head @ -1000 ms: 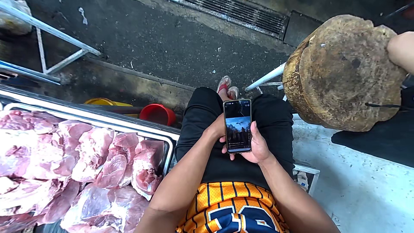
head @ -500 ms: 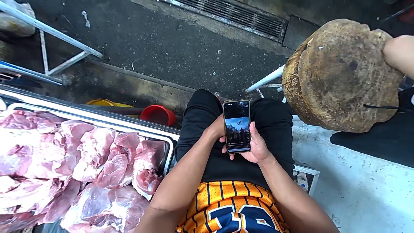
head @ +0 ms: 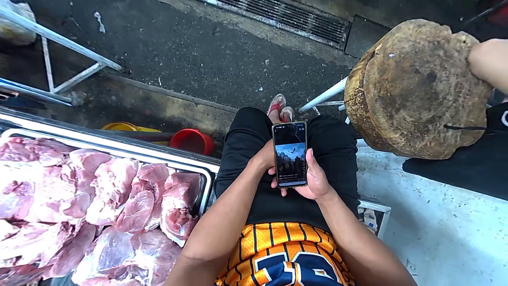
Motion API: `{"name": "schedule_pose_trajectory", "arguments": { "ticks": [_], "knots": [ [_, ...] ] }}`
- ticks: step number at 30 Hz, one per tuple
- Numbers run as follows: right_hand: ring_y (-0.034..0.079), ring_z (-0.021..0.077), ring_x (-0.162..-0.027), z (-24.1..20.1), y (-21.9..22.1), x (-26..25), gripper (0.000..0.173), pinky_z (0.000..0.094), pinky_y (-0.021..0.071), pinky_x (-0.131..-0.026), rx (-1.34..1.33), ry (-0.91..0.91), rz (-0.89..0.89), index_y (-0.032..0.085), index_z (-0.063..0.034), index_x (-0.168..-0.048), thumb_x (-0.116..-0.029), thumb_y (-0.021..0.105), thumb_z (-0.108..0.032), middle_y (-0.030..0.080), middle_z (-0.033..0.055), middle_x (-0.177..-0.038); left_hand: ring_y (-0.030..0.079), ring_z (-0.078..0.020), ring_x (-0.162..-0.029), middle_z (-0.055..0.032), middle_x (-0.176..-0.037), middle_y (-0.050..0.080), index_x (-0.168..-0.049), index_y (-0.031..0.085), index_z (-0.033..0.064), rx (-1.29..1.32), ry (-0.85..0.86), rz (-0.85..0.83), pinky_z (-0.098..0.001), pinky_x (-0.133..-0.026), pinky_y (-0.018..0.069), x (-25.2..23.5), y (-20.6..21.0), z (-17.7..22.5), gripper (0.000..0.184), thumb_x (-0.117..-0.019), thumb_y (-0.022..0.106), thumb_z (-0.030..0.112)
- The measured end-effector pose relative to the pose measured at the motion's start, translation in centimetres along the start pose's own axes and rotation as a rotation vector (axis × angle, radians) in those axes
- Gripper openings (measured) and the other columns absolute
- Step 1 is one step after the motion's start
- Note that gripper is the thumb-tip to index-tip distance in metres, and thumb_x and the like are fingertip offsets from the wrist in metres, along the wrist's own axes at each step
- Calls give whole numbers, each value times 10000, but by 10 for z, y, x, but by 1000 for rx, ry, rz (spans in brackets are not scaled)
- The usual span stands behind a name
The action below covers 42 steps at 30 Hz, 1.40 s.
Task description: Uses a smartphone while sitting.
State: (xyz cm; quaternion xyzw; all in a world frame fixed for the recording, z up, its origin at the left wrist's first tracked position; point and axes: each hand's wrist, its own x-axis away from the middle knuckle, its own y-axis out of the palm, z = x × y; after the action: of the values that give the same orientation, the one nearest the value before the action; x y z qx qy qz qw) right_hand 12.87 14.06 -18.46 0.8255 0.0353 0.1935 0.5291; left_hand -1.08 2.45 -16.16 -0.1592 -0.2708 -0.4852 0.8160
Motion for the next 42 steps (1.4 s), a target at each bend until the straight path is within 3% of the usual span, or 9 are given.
{"name": "schedule_pose_trajectory", "arguments": {
  "ticks": [4, 7, 14, 25, 31, 34, 37, 40, 42],
  "knots": [
    [697, 443, -1026, 1, -2, 0, 824, 487, 622, -712, -2, -1, 4, 503, -110, -1415, -944, 383, -776, 629, 297, -1289, 555, -84, -632, -14, -760, 604, -978, 638, 91, -26, 27, 2, -272, -622, 496, 0, -1, -3, 80, -930, 686, 50],
    [698, 449, -1023, 1, -2, 1, 815, 489, 623, -712, -3, 2, 10, 498, -113, -1419, -947, 389, -769, 629, 300, -1289, 525, -76, -568, -4, -708, 584, -946, 636, 88, -56, 22, 15, -260, -570, 481, 0, 0, -2, 78, -918, 696, 47],
    [695, 434, -1035, 3, -3, -1, 815, 473, 622, -714, 26, 9, -4, 500, -129, -1430, -946, 383, -774, 622, 291, -1308, 678, -60, -843, 5, -957, 716, -1152, 683, 123, 87, 198, -32, -282, -803, 578, -8, -3, -17, 302, -864, 750, 185],
    [695, 433, -1042, 1, -1, 1, 805, 468, 621, -714, 12, -1, -12, 505, -141, -1430, -946, 385, -773, 624, 289, -1308, 536, -42, -566, 33, -693, 595, -906, 643, 118, 27, 74, -19, -229, -581, 486, 3, 0, 2, 77, -889, 712, 89],
    [696, 442, -1036, 1, -2, 1, 804, 474, 623, -705, 15, -5, -8, 491, -150, -1439, -945, 382, -775, 629, 294, -1296, 663, -36, -820, 16, -921, 701, -1112, 682, 117, 67, 179, -26, -256, -785, 566, -7, 0, -12, 256, -868, 738, 168],
    [694, 450, -1038, 1, -4, 1, 793, 480, 623, -708, 13, -4, -7, 479, -155, -1448, -953, 378, -766, 624, 298, -1301, 659, -36, -786, 22, -899, 701, -1116, 688, 123, 47, 174, -28, -249, -767, 566, -7, -1, -11, 261, -863, 741, 164],
    [696, 442, -1036, 3, -2, 0, 796, 473, 624, -704, 27, 8, 1, 476, -148, -1446, -957, 360, -766, 625, 294, -1302, 592, -38, -660, 30, -779, 640, -989, 658, 115, 25, 149, 4, -241, -667, 525, -2, -1, -10, 156, -861, 748, 112],
    [700, 431, -1026, 2, 0, 0, 814, 466, 623, -703, 39, 12, 16, 487, -131, -1435, -953, 355, -774, 631, 290, -1295, 678, -57, -826, 12, -943, 718, -1167, 680, 117, 109, 218, -32, -272, -793, 581, -8, -2, -20, 320, -861, 745, 179],
    [701, 430, -1028, 2, 1, 0, 815, 466, 623, -701, 30, 7, 13, 494, -123, -1425, -951, 364, -774, 633, 288, -1294, 614, -58, -724, 5, -861, 660, -1105, 643, 115, 115, 176, -2, -257, -694, 536, 1, -1, -10, 241, -880, 731, 115]
  ]
}}
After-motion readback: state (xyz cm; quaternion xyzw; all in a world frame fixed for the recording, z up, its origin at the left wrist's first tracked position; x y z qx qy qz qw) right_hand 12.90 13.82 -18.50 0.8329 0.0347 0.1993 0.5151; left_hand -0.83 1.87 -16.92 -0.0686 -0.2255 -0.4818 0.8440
